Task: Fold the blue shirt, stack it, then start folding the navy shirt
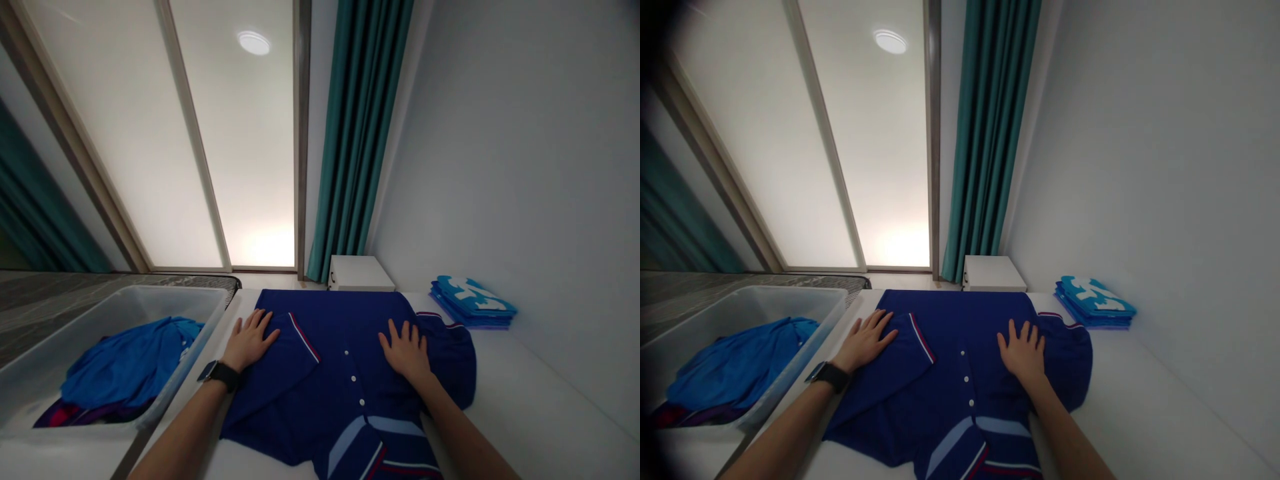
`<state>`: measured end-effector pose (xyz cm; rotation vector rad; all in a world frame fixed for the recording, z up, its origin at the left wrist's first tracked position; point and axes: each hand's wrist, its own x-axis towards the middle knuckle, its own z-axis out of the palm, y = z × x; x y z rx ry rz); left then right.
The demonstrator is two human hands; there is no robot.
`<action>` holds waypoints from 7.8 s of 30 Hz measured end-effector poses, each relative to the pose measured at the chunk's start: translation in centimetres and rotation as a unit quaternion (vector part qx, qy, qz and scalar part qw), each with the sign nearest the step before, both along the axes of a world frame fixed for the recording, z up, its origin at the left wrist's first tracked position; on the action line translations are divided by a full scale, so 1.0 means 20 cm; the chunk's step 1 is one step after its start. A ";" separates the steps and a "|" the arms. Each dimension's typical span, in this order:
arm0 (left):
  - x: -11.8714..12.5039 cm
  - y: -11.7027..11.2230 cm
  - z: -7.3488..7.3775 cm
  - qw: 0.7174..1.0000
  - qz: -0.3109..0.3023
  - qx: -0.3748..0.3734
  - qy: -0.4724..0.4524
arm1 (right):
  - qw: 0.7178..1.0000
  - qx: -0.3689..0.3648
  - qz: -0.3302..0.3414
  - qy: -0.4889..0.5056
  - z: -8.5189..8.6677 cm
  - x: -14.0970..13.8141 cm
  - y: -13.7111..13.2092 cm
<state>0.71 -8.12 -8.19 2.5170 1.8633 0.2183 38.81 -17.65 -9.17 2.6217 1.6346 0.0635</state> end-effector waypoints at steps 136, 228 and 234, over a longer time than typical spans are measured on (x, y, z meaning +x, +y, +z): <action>0.01 -0.25 0.10 0.997 -0.044 0.063 -0.030 | 0.903 -0.083 0.386 0.168 0.23 -0.97 0.54; -0.33 -0.94 0.15 0.986 -0.153 0.045 -0.052 | 0.841 0.017 0.514 0.168 0.07 -1.08 0.48; -0.33 -0.89 0.17 0.984 -0.177 0.017 0.027 | 0.842 0.016 0.513 0.167 0.06 -1.08 0.48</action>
